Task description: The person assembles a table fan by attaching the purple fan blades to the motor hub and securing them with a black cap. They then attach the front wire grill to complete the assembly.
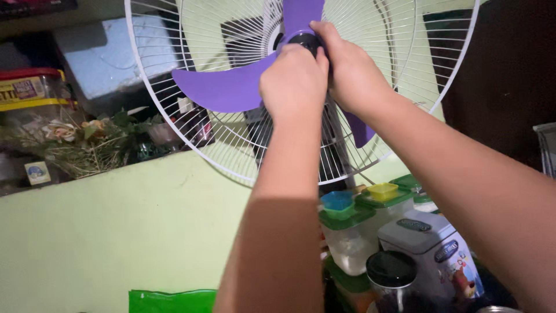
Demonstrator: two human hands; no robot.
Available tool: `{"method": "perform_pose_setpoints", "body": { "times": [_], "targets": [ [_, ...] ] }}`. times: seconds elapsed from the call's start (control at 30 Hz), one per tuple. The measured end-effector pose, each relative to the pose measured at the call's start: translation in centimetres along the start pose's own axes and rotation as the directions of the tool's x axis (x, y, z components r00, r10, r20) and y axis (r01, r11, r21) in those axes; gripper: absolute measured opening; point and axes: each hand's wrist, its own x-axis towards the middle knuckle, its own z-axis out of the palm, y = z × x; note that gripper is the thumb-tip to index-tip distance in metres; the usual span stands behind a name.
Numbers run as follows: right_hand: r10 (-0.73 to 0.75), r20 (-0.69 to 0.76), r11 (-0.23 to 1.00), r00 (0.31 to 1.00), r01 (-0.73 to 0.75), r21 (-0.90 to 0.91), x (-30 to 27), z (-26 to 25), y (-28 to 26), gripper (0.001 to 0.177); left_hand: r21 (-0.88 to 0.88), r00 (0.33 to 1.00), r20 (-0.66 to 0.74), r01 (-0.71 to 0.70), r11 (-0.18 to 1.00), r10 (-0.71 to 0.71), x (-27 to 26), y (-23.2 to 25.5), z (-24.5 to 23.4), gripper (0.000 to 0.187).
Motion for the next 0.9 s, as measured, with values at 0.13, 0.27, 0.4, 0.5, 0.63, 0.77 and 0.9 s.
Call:
{"method": "perform_pose_setpoints", "body": {
  "times": [0.13, 0.27, 0.4, 0.5, 0.63, 0.77, 0.9],
  "targets": [
    [0.071, -0.007, 0.996, 0.997, -0.07, 0.053, 0.1, 0.1, -0.1, 0.035, -0.186, 0.949, 0.171, 0.295, 0.937, -0.265, -0.5, 2.0, -1.3, 0.054],
    [0.052, -0.021, 0.991, 0.998, -0.05, 0.122, -0.5, 0.0, -0.3, 0.036, -0.309, 0.851, 0.295, 0.515, 0.8, -0.434, -0.3, 3.0, -2.7, 0.057],
    [-0.015, -0.139, 0.999, 0.99, 0.022, 0.049, -0.9, 0.7, 0.1, 0.055, -0.439, 0.775, 0.417, 0.629, 0.641, -0.475, 0.4, 2.9, -3.0, 0.063],
    [0.103, -0.076, 0.992, 0.992, -0.097, 0.082, -1.2, 1.4, 0.7, 0.054, -0.354, 0.79, 0.417, 0.597, 0.72, -0.45, -0.1, 2.2, -2.6, 0.064],
    [0.069, -0.075, 0.994, 0.995, -0.062, 0.089, -1.0, 1.4, 0.9, 0.053, -0.017, 0.979, 0.061, 0.195, 0.981, -0.194, 0.3, 1.6, -1.9, 0.059],
    [-0.043, -0.111, 0.992, 0.993, 0.056, 0.112, -0.6, 0.4, 1.0, 0.063, 0.521, 0.946, -0.059, -0.243, 0.818, 0.318, 1.0, 1.1, 0.2, 0.034],
    [-0.02, -0.027, 0.998, 0.999, 0.022, 0.061, -0.2, -0.1, 0.8, 0.066, 0.702, 0.924, -0.062, -0.229, 0.674, 0.378, 1.7, 0.7, 3.0, 0.028]
  ]
}}
